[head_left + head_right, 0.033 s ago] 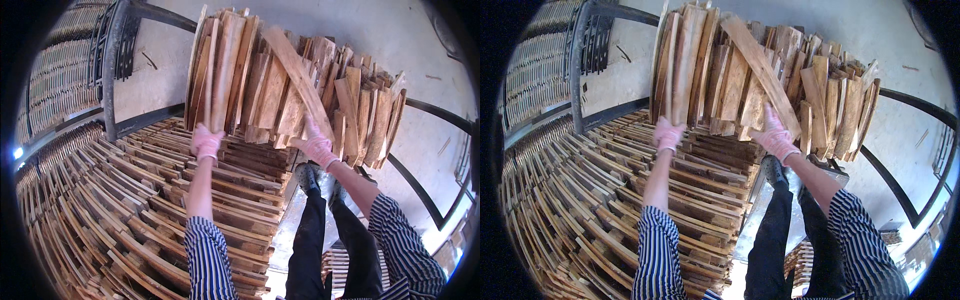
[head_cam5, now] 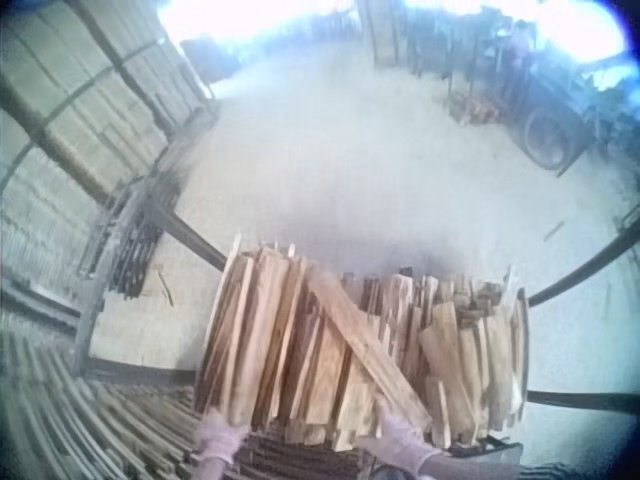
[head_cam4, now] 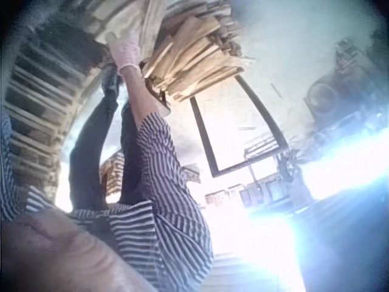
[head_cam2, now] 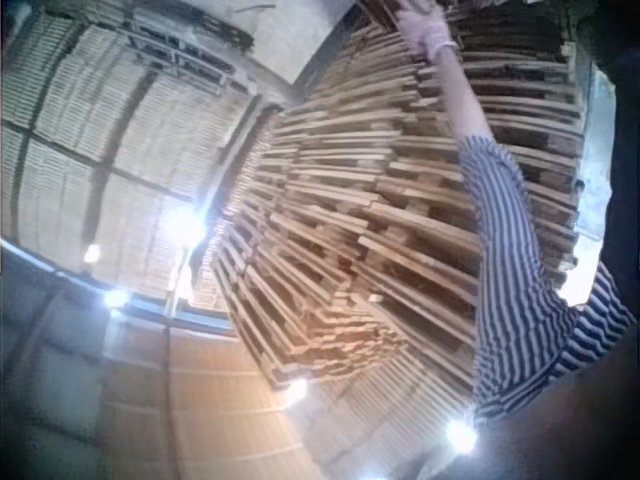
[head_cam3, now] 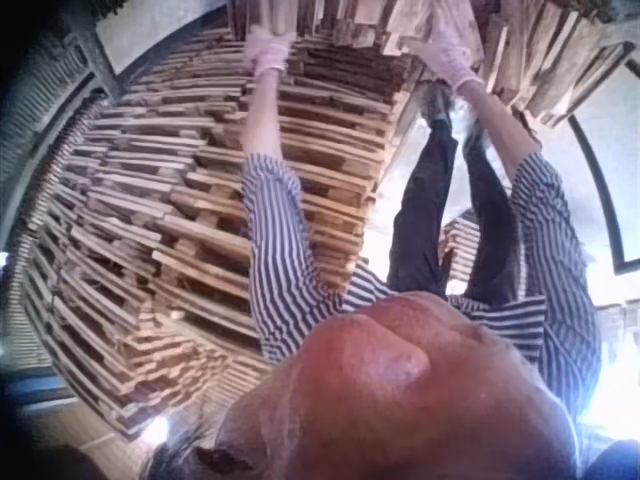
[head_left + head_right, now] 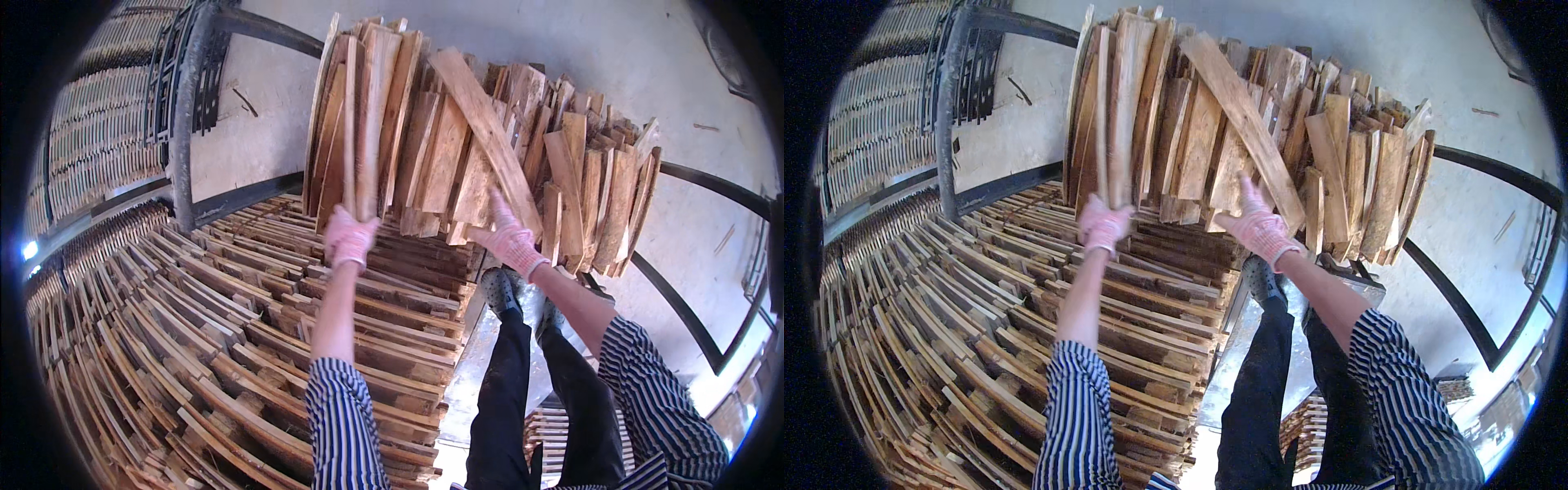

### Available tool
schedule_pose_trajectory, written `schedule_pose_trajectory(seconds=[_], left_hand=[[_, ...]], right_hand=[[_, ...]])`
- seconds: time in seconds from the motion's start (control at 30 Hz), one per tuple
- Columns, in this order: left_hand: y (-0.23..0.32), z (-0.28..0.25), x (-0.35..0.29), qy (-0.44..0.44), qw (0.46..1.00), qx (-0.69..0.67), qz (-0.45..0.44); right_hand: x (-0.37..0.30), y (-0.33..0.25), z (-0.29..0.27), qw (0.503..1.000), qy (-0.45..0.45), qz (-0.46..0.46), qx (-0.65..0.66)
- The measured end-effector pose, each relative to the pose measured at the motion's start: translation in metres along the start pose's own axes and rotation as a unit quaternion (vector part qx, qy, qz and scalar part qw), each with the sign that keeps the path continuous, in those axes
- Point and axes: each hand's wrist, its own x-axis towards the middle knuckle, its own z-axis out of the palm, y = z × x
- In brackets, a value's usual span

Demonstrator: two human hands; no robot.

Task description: The person repeatedly picks up small wooden planks from a metal cart and stacks them onto a large, organized pile of similar wood. The person wears pink gloves and handles the wood by hand, arranging the pieces vertically in a tight formation.

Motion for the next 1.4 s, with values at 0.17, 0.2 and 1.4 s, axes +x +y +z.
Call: schedule_pose_trajectory(seconds=[0.17,0.2,1.4], left_hand=[[0.103,-0.015,-0.152,-0.228,0.575,-0.782,-0.079],[0.124,-0.019,-0.182,-0.269,0.372,-0.883,-0.095],[-0.073,-0.237,-0.709,-0.145,0.034,-0.989,-0.010]], right_hand=[[-0.016,-0.086,-0.048,0.955,-0.085,0.092,0.270],[-0.012,-0.094,-0.064,0.962,-0.103,0.109,0.230],[-0.544,-0.532,-0.008,0.900,-0.172,-0.283,-0.284]])
